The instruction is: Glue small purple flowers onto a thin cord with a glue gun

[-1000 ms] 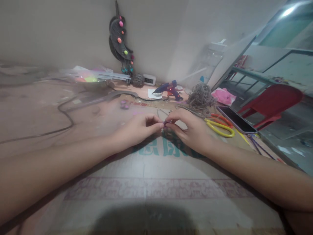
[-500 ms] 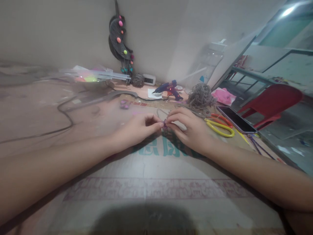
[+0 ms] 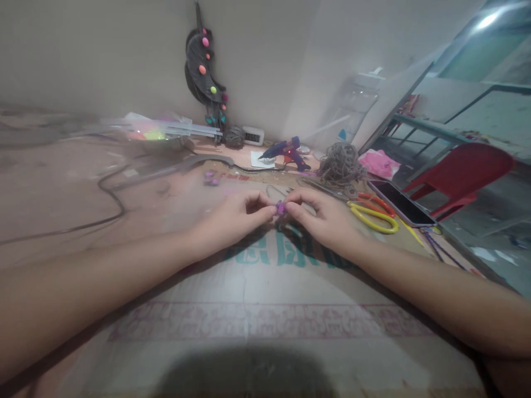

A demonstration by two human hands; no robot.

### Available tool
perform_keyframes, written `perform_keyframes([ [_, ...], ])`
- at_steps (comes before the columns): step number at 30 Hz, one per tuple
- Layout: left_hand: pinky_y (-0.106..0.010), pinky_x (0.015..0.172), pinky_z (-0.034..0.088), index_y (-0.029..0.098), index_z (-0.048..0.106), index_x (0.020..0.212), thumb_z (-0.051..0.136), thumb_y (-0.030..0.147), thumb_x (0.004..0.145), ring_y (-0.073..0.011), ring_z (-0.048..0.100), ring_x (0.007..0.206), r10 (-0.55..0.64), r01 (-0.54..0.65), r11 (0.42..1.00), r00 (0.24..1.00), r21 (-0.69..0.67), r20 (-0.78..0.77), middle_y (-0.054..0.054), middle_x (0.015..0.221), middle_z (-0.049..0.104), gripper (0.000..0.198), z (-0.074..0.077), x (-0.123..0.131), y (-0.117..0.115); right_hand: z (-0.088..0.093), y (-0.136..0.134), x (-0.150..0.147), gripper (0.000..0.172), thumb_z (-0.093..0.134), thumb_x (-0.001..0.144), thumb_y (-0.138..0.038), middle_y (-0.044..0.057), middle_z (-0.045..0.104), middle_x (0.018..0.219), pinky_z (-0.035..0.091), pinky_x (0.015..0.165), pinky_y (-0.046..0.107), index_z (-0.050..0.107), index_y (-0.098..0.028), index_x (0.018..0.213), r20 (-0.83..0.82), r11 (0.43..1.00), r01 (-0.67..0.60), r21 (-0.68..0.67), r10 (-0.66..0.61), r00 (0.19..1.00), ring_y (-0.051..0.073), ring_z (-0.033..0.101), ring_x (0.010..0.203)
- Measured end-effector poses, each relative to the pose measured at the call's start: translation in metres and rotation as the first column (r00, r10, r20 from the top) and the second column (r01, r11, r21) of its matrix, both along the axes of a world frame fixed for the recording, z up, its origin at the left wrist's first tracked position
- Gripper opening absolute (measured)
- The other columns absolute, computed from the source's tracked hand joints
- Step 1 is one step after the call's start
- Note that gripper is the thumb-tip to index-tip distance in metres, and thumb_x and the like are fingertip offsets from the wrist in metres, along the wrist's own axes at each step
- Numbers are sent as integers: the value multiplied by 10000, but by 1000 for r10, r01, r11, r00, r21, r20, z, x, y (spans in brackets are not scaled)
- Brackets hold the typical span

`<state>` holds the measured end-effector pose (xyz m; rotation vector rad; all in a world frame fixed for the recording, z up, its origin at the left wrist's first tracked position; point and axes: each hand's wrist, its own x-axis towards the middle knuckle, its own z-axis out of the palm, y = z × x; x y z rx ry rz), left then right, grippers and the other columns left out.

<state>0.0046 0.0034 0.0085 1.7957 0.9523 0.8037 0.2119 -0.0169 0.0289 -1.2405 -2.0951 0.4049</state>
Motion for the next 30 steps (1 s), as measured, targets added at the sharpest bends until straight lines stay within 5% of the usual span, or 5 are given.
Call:
perform_keyframes([
  [9,-292,761,499,177,707,904,588,454,930,-164,662,797,-68,69,997,996,-16,63,-33,849,735,302,-4,-1,3,-1,-1,-2,202,608,915,-317,2,730,760,473,722,280,681,-203,764,-65,998,37,-57,-41,997,159,647,734],
  [19,-276,728,489,188,727,916,636,379,885,-156,658,794,-2,2,1000,1000,7,26,-28,893,753,214,-2,-2,1,-7,0,-2,211,609,922,-340,13,734,798,495,754,295,682,-203,779,-59,998,-9,-61,5,998,171,665,776],
  [26,-270,637,457,180,699,870,644,382,868,-155,643,715,29,-28,999,999,-40,15,-31,829,744,209,-4,-1,1,-1,13,8,146,600,915,-295,24,737,887,505,783,298,693,-192,958,-109,991,71,112,-59,992,176,672,831],
  [30,-278,668,473,190,693,899,650,404,874,-163,667,760,47,-45,997,998,-61,35,-37,875,756,220,-4,0,2,17,29,29,87,612,868,-231,40,730,874,488,754,315,673,-186,910,109,980,140,143,-156,982,193,664,810],
])
